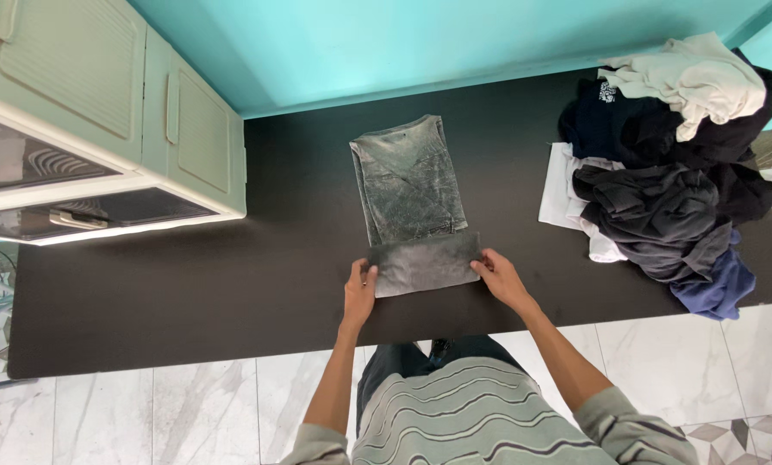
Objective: The person picks up a grey t-shirt from a pile, spreads it flat on a table, and folds the sleeves and body into a rectangle before placing it inside a cabinet.
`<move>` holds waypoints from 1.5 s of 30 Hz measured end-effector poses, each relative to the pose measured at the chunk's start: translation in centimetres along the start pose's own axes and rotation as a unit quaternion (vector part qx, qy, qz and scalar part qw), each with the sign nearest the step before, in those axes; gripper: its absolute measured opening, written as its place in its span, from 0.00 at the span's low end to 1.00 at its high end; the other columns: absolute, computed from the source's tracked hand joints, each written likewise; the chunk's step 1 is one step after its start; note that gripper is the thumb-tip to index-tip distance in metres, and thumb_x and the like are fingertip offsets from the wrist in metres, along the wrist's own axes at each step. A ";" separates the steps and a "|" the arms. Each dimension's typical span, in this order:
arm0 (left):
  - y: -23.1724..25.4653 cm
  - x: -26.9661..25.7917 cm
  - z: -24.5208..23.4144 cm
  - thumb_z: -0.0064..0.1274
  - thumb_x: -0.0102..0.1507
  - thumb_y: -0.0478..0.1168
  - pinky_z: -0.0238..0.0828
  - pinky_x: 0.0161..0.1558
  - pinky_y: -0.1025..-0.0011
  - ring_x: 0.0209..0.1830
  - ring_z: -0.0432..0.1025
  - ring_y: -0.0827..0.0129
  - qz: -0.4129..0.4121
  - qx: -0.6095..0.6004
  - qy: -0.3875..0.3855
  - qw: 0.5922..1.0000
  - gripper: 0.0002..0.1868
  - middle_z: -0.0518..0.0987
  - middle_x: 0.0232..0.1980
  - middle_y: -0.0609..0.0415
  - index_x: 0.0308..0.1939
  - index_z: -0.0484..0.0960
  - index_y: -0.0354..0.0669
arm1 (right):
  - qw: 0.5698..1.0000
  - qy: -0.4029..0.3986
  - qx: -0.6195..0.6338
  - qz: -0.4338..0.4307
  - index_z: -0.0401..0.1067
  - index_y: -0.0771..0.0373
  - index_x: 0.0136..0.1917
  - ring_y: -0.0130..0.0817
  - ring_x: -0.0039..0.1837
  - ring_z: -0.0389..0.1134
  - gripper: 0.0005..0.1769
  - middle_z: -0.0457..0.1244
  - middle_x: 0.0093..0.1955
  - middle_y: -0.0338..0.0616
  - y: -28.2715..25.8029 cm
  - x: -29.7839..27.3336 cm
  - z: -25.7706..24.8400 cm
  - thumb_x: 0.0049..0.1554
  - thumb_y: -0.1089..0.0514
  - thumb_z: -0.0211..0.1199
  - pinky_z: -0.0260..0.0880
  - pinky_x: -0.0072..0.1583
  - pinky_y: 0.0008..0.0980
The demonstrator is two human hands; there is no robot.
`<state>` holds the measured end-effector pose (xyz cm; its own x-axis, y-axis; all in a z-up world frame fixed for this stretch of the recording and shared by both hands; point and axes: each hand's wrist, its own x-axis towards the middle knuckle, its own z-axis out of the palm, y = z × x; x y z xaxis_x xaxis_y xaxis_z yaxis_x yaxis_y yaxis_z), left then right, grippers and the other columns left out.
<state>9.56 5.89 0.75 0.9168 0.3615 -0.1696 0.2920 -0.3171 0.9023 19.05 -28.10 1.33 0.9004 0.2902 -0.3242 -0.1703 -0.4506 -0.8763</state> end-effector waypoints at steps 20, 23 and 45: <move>-2.3 5.3 1.6 0.54 0.67 0.49 0.67 0.39 0.66 0.32 0.67 0.69 -0.143 0.054 -0.086 0.984 0.17 0.75 0.32 0.51 0.36 0.74 0.37 | 0.991 -0.011 0.056 0.122 0.65 0.70 0.67 0.38 0.60 0.69 0.26 0.69 0.56 0.52 -0.8 6.0 0.5 0.61 0.52 0.62 0.67 0.62 0.37; -3.8 5.0 1.7 0.53 0.68 0.51 0.68 0.38 0.63 0.31 0.67 0.66 -0.110 0.034 -0.077 0.990 0.21 0.74 0.30 0.47 0.33 0.71 0.34 | 0.991 0.001 0.070 0.112 0.67 0.70 0.67 0.37 0.58 0.71 0.26 0.70 0.56 0.52 -0.7 6.5 0.8 0.62 0.52 0.61 0.70 0.60 0.36; 2.3 5.3 8.4 0.33 0.74 0.56 0.32 0.78 0.45 0.84 0.39 0.47 0.185 0.410 -0.047 0.892 0.32 0.47 0.84 0.46 0.80 0.57 0.52 | 0.872 0.024 -0.384 -0.303 0.57 0.53 0.79 0.45 0.85 0.42 0.29 0.46 0.84 0.49 -5.6 7.3 8.6 0.66 0.52 0.47 0.38 0.81 0.50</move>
<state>17.38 -0.26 -1.34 0.9993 0.0366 0.0116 0.0311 -0.9478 0.3174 23.17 -16.19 0.80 0.7503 0.6447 0.1462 0.6446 -0.6644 -0.3783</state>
